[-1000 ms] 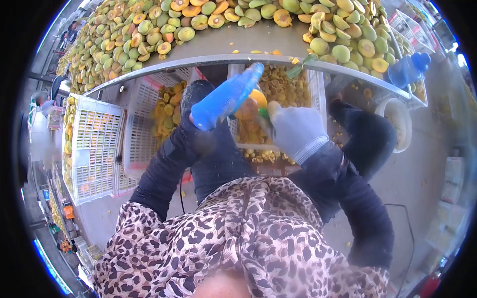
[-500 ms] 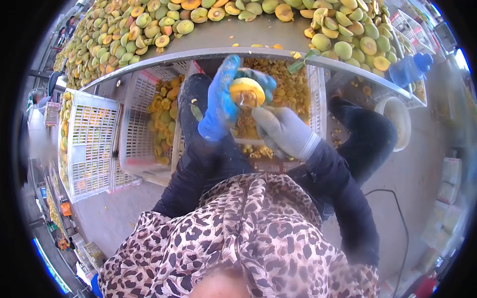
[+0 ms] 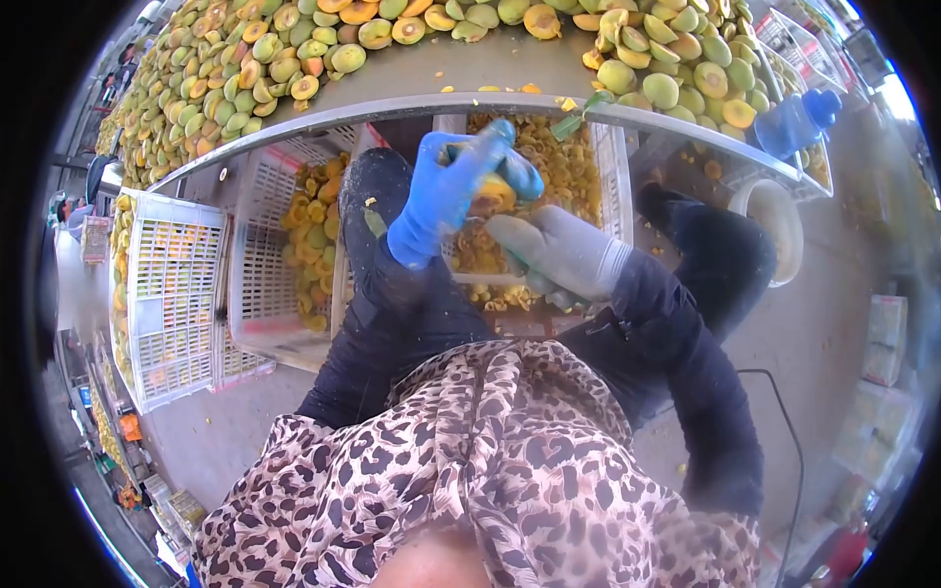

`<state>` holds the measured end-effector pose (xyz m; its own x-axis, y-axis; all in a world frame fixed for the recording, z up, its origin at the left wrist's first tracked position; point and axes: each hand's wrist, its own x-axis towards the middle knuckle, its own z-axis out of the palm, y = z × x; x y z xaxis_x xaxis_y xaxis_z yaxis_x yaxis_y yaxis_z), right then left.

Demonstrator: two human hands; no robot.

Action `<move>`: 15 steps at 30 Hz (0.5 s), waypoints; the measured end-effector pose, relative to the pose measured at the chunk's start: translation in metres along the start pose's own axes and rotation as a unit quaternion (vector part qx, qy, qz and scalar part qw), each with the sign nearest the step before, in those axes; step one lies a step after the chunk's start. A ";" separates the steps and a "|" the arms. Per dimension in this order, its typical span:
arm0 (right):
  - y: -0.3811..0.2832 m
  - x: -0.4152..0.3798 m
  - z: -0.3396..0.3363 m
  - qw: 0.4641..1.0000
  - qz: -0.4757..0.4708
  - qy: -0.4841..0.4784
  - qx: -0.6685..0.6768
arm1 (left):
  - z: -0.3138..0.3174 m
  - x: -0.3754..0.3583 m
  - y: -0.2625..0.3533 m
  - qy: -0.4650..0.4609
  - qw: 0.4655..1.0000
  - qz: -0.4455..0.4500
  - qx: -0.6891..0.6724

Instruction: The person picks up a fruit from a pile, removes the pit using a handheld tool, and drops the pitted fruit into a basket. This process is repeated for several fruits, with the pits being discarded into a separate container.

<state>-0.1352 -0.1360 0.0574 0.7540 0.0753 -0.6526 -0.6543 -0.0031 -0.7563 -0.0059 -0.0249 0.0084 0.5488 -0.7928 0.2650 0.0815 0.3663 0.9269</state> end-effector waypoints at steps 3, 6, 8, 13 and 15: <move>0.010 0.001 0.000 0.990 -0.004 -0.082 0.118 | 0.007 -0.001 -0.013 0.044 0.991 0.119 -0.037; 0.025 0.015 -0.001 0.930 -0.020 -0.193 0.313 | 0.023 0.005 -0.010 0.199 0.900 -0.065 -0.383; 0.033 0.011 -0.002 0.894 -0.014 -0.228 0.385 | 0.010 0.007 -0.021 0.231 0.886 -0.107 -0.387; 0.048 0.044 -0.020 0.950 -0.201 0.215 -0.104 | -0.025 -0.005 -0.042 0.321 0.879 -0.081 -0.344; 0.043 0.050 -0.019 0.725 -0.300 0.442 -0.435 | -0.021 -0.008 -0.035 0.346 0.864 -0.109 -0.350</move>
<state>-0.1247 -0.1514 -0.0086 0.8819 -0.3440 0.3224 -0.1978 -0.8907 -0.4092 0.0041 -0.0211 -0.0315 0.8037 -0.4870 -0.3418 0.5948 0.6422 0.4836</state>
